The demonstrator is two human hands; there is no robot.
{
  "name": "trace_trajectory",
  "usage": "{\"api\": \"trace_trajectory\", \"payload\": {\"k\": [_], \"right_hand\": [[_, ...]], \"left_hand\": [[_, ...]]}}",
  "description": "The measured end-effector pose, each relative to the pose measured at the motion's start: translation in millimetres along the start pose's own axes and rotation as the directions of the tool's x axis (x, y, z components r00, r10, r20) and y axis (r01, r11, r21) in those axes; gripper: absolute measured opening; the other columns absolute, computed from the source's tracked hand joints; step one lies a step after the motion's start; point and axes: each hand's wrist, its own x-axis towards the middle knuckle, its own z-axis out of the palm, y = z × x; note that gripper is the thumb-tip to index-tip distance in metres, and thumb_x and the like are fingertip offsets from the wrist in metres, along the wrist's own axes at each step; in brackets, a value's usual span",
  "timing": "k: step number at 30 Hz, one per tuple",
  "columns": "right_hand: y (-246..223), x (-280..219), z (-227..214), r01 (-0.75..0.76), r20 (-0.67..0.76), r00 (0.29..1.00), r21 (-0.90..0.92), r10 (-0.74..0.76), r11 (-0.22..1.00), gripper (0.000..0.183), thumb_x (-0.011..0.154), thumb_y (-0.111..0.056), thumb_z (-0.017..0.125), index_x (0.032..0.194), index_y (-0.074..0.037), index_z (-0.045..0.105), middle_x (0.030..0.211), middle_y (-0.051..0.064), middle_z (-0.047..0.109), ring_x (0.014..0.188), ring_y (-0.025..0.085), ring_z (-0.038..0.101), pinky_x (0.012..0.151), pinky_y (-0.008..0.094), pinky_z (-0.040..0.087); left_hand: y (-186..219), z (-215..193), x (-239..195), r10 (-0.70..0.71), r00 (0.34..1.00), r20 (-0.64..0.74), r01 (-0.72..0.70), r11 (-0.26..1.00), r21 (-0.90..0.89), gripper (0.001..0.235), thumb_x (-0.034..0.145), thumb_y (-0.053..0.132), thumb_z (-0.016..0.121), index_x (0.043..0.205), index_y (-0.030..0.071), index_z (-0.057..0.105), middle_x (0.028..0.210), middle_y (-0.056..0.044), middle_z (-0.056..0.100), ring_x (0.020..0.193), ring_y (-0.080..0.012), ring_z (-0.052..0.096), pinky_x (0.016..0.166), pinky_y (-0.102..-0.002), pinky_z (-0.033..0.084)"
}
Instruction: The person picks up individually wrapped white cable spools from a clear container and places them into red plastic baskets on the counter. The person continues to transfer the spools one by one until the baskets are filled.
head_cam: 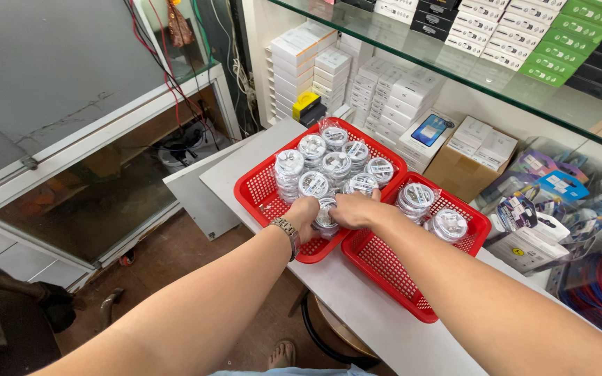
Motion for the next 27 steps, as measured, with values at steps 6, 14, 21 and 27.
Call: {"api": "trace_trajectory", "payload": {"k": [6, 14, 21, 27], "right_hand": [[-1.0, 2.7, 5.1, -0.081, -0.048, 0.996, 0.005, 0.081, 0.997, 0.034, 0.092, -0.028, 0.063, 0.114, -0.003, 0.072, 0.127, 0.021, 0.068, 0.126, 0.037, 0.06, 0.119, 0.071, 0.012], [-5.7, -25.5, -1.1, -0.05, -0.358, 0.933, -0.003, 0.045, 0.999, 0.017, 0.082, -0.009, 0.066, 0.095, -0.006, 0.077, 0.099, 0.019, 0.076, 0.103, 0.033, 0.072, 0.105, 0.054, 0.036], [-10.1, -48.3, -11.6, -0.006, -0.447, 0.895, 0.015, 0.012, 1.0, 0.016, 0.083, -0.01, 0.068, 0.098, -0.01, 0.075, 0.096, 0.017, 0.075, 0.105, 0.032, 0.069, 0.104, 0.052, 0.036], [-8.3, -62.7, -14.4, 0.128, -0.499, 0.865, 0.102, -0.061, 0.986, 0.028, 0.079, -0.014, 0.077, 0.106, -0.009, 0.07, 0.112, 0.012, 0.067, 0.116, 0.03, 0.06, 0.103, 0.051, 0.038]], "left_hand": [[-16.7, 2.9, 39.6, 0.008, 1.0, 0.01, -0.007, 0.996, -0.091, 0.038, 0.095, 0.003, 0.038, 0.129, 0.0, 0.055, 0.123, -0.022, 0.067, 0.105, -0.0385, 0.07, 0.084, -0.061, 0.059], [-7.6, 4.3, 31.4, -0.061, 0.989, 0.134, 0.059, 0.998, 0.02, 0.031, 0.098, 0.003, 0.04, 0.123, 0.002, 0.058, 0.12, -0.019, 0.068, 0.097, -0.0338, 0.073, 0.081, -0.057, 0.061], [2.3, 19.7, 20.2, -0.155, 0.973, 0.17, 0.17, 0.982, -0.078, 0.027, 0.1, 0.003, 0.044, 0.124, 0.002, 0.056, 0.113, -0.016, 0.068, 0.092, -0.029, 0.073, 0.081, -0.048, 0.065], [2.4, 29.5, 1.4, -0.172, 0.979, -0.106, 0.142, 0.959, -0.244, 0.034, 0.101, 0.011, 0.038, 0.131, 0.005, 0.052, 0.122, -0.016, 0.066, 0.097, -0.0276, 0.073, 0.081, -0.046, 0.062]]}}
